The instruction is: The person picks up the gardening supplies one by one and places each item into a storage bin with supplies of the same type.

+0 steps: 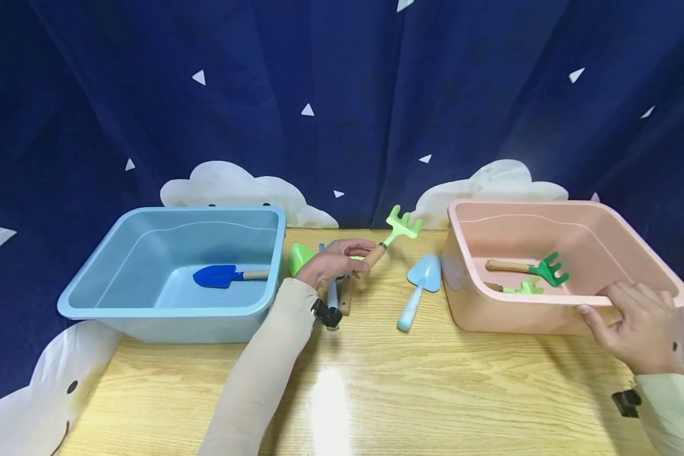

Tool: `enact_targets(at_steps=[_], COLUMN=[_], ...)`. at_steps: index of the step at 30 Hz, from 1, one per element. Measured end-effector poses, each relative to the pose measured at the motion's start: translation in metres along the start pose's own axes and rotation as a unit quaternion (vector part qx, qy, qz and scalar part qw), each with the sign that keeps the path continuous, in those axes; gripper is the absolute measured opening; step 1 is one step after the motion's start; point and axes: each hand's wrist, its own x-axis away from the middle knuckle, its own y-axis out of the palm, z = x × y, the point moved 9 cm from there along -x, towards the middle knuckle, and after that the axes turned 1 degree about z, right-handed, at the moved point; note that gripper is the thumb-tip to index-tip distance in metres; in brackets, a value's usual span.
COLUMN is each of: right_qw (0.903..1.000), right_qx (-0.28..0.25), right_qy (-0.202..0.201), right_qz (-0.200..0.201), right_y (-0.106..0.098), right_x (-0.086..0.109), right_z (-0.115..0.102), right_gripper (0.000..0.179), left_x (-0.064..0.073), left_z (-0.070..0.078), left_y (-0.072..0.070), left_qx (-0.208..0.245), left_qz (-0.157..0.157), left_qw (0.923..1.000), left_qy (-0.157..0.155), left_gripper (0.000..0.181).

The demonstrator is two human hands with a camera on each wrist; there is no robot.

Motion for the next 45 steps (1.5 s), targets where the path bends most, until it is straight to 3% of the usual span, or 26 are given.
enact_targets(at_steps=[13, 22, 27, 32, 36, 43, 45], right_qw=[0.9999, 0.9997, 0.9997, 0.9999, 0.9999, 0.9987, 0.9991], right_qx=[0.000, -0.005, -0.011, -0.011, -0.009, -0.013, -0.010], right_qy=[-0.006, -0.023, -0.019, -0.005, -0.002, -0.017, -0.016], right_qz=[0.013, 0.000, 0.006, 0.005, 0.007, 0.047, 0.039], right_y=[-0.001, 0.002, 0.002, 0.001, 0.001, -0.003, -0.003], right_x=[-0.001, -0.003, -0.003, -0.001, 0.000, -0.004, -0.004], right_z=[0.000, -0.004, -0.005, -0.004, -0.004, -0.008, -0.008], right_gripper=[0.066, 0.065, 0.064, 0.067, 0.068, 0.071, 0.071], left_x=[-0.019, -0.022, -0.021, -0.018, -0.016, -0.015, -0.016], left_z=[0.060, 0.098, 0.109, 0.121, 0.128, 0.130, 0.131], left_y=[0.007, 0.016, 0.015, 0.012, 0.013, 0.013, 0.014], left_qx=[0.049, 0.028, -0.031, -0.074, -0.073, -0.072, -0.070], left_qz=[0.002, -0.038, -0.051, -0.055, -0.065, -0.070, -0.074], left_qw=[0.9979, 0.9963, 0.9967, 0.9941, 0.9933, 0.9930, 0.9930], left_qy=[0.042, 0.072, 0.054, 0.056, 0.063, 0.061, 0.060], left_gripper=[0.052, 0.056, 0.055, 0.054, 0.054, 0.055, 0.055])
